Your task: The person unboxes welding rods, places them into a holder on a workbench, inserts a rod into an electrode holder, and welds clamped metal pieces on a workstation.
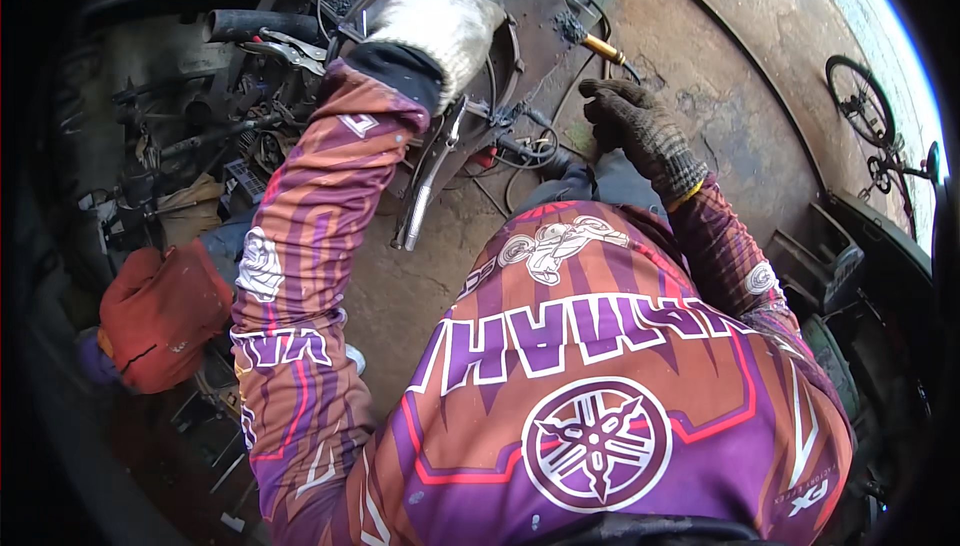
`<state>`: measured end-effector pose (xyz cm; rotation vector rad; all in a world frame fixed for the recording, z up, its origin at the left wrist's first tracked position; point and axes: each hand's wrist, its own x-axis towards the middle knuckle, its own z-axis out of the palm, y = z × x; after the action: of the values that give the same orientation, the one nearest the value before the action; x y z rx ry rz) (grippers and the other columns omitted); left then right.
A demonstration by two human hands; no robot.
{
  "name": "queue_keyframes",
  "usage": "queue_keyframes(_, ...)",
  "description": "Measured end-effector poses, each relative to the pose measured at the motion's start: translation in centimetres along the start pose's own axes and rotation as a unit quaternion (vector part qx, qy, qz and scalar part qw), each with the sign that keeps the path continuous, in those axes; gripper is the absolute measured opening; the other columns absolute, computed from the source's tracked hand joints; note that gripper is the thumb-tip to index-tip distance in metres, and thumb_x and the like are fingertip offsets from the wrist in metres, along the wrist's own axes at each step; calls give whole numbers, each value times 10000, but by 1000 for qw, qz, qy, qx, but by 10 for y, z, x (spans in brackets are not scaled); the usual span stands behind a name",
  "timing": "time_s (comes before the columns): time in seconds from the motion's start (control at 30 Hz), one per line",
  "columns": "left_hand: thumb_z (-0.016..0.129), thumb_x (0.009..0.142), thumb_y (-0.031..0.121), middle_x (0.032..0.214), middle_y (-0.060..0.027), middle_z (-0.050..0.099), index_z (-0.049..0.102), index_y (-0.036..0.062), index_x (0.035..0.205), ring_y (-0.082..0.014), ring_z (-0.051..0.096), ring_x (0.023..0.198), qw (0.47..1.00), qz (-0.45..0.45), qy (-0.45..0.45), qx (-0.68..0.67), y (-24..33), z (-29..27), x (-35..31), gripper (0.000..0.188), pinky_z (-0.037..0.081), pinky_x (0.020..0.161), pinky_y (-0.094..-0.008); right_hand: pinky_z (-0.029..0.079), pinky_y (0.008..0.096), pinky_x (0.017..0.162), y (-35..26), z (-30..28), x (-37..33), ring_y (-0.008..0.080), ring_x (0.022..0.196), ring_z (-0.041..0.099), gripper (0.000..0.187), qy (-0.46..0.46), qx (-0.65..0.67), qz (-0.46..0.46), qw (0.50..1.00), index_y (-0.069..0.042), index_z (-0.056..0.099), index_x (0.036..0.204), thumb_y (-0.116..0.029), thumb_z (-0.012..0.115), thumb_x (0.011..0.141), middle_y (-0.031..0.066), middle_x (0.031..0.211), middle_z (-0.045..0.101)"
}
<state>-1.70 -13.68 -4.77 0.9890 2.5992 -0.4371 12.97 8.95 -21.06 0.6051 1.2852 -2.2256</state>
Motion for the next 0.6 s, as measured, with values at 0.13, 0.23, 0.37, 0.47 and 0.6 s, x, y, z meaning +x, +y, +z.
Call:
queue_keyframes(0.13,544,922,100,1098,-150,731,704,126,1155,-363,702,1038,1000,8,3,12,4,-2,-2,284,565,861,-478,531,239,683,5,28,-5,78,791,633,378,-38,-109,-34,993,-82,657,1352,-269,655,1023,-6,959,704)
queue_keyframes(0.23,575,928,128,1088,-140,734,712,141,1147,-362,703,1025,1000,3,0,3,0,4,-2,259,565,854,-473,550,256,702,-3,46,6,87,765,634,361,-118,-166,-87,975,-64,665,1332,-257,651,1027,4,971,711)
queue_keyframes(0.37,599,930,147,1068,-135,736,734,151,1111,-362,702,1000,1000,5,3,-25,1,2,1,226,564,848,-463,567,253,677,-8,47,35,75,771,660,369,-158,-213,-101,959,-57,663,1332,-261,653,1024,24,1009,750)
queue_keyframes(0.47,594,925,123,1034,-134,735,720,149,1125,-360,704,987,999,35,28,-26,-8,12,-1,238,568,828,-463,581,267,710,-24,58,37,94,833,695,375,-185,-221,-53,956,-51,659,1333,-259,657,1021,54,1062,763)
queue_keyframes(0.6,558,887,110,965,-158,742,741,92,1032,-342,726,968,1000,27,-3,-3,3,-10,-8,234,581,838,-450,590,306,799,-34,77,37,148,920,729,372,-170,-339,-70,923,-111,710,1278,-319,708,969,82,1085,773)
